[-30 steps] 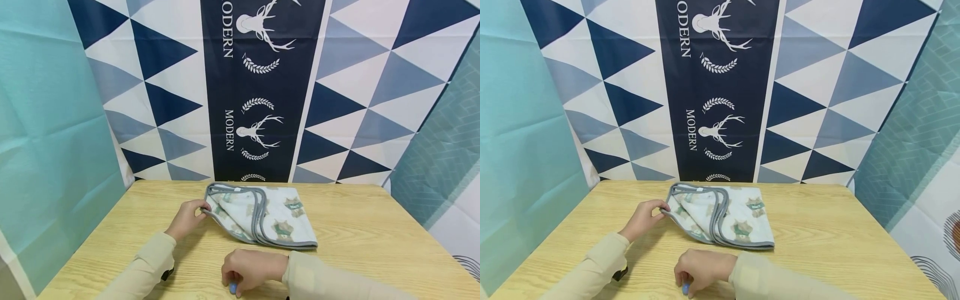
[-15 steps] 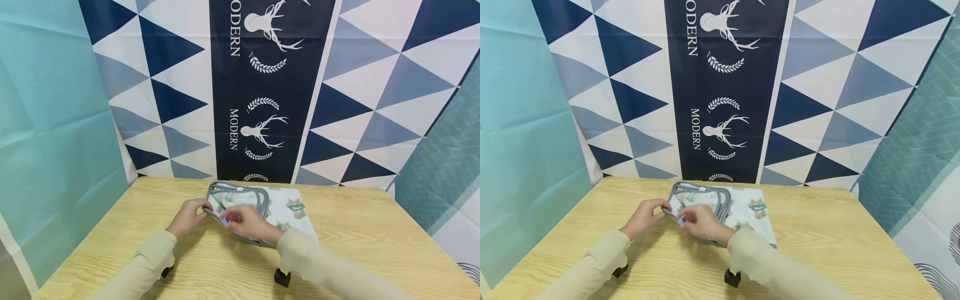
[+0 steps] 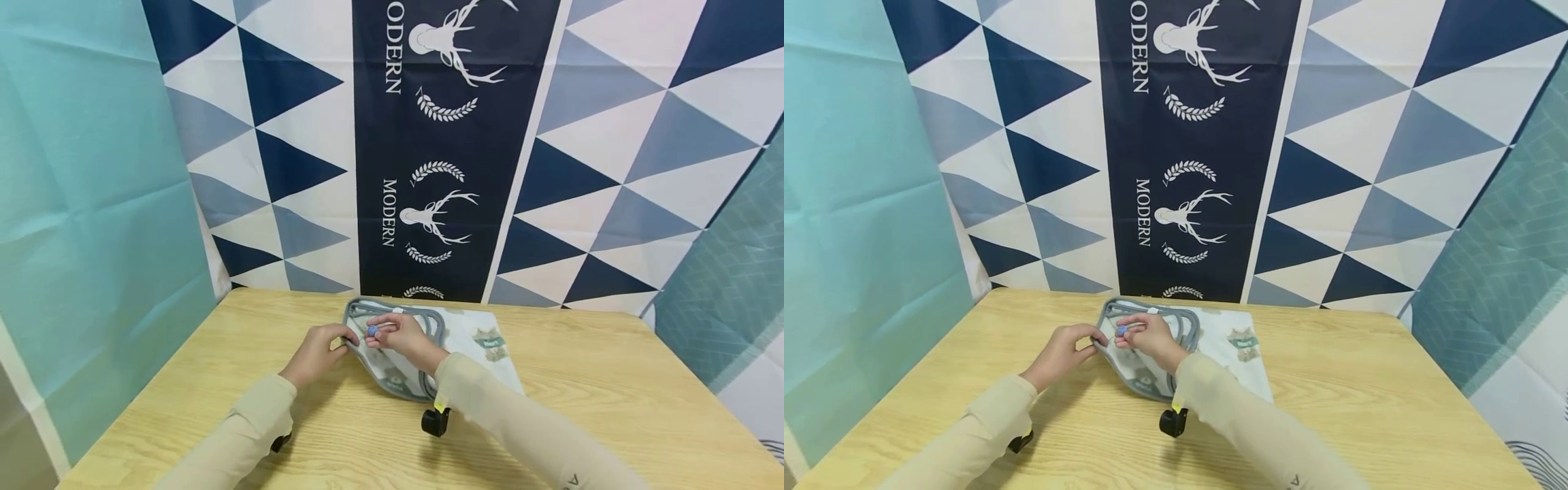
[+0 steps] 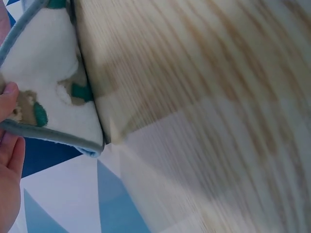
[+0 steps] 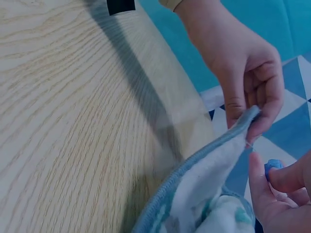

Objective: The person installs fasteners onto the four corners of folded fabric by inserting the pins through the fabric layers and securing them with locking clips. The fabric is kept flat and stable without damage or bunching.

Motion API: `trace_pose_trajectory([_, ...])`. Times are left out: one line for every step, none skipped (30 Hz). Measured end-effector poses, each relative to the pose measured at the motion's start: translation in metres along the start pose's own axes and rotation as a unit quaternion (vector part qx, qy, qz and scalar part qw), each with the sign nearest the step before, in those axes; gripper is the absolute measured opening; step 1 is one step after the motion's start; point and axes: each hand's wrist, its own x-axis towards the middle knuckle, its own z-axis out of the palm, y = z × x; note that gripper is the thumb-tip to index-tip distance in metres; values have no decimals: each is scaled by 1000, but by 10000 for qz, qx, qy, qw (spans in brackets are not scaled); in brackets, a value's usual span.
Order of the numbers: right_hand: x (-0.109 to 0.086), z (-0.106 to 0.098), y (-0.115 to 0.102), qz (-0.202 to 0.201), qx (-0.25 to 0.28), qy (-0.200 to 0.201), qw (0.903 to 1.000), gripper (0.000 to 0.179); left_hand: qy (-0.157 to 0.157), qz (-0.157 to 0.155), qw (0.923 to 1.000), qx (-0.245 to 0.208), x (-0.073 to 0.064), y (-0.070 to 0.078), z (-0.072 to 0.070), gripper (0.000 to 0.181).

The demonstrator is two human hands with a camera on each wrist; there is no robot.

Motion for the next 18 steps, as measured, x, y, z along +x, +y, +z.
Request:
trace_pose_trajectory([2, 1, 0, 26, 17, 36, 10000, 34, 16, -8, 10000, 1, 0, 0, 0, 13])
trace_pose_trajectory([3, 3, 1, 29, 22, 66, 10000, 33, 32, -13, 10000, -6, 1, 0, 0, 13])
trace_pose_trajectory([4, 3, 1, 32, 25, 94, 9999, 33, 39, -4, 10000, -19, 2, 1, 0, 13])
trace_pose_trajectory([4, 4, 0, 27, 13, 114, 9999, 33, 43, 4, 10000, -20, 3, 2, -1, 14])
trace_pose_trajectory([5, 4, 0, 8, -13, 133, 9999, 33, 42, 11, 10000, -19, 4, 2, -1, 14])
trace_pose_trajectory([5, 4, 0, -5, -28, 140, 9999, 33, 38, 16, 10000, -33, 4, 2, -1, 14])
trace_pose_trajectory([5, 4, 0, -26, -70, 149, 9999, 33, 28, 17, 10000, -51, 5, 3, -1, 14])
trace_pose_trajectory([5, 5, -1, -36, -110, 173, 9998, 32, 19, 19, 10000, -71, 5, 3, -2, 14])
trace_pose_trajectory([5, 5, -1, -33, -132, 208, 9997, 32, 6, 22, 10000, -85, 5, 3, -2, 14])
trace_pose_trajectory([4, 5, -1, -45, -153, 241, 9996, 32, -9, 13, 9999, -113, 5, 3, -2, 14])
trace_pose_trajectory([4, 5, -1, -48, -172, 282, 9994, 31, -22, -1, 9999, -141, 6, 4, -2, 13])
trace_pose_trajectory([4, 6, -1, -38, -181, 327, 9993, 31, -32, -9, 9998, -170, 5, 4, -2, 13])
trace_pose_trajectory([4, 6, -1, -25, -184, 364, 9992, 31, -32, -18, 9998, -183, 5, 4, -3, 13])
trace_pose_trajectory([4, 7, -1, -12, -195, 389, 9991, 30, -31, -27, 9998, -187, 5, 4, -3, 13])
trace_pose_trajectory([4, 7, -1, -9, -203, 397, 9990, 30, -28, -38, 9998, -189, 5, 4, -3, 13])
trace_pose_trajectory([4, 8, 0, -16, -235, 390, 9990, 30, -24, -56, 9998, -200, 4, 4, -3, 13])
trace_pose_trajectory([4, 8, 1, -20, -263, 379, 9989, 30, -22, -69, 9998, -196, 4, 4, -3, 13])
trace_pose_trajectory([4, 9, 1, -43, -295, 357, 9989, 30, -21, -83, 9998, -182, 3, 4, -3, 13])
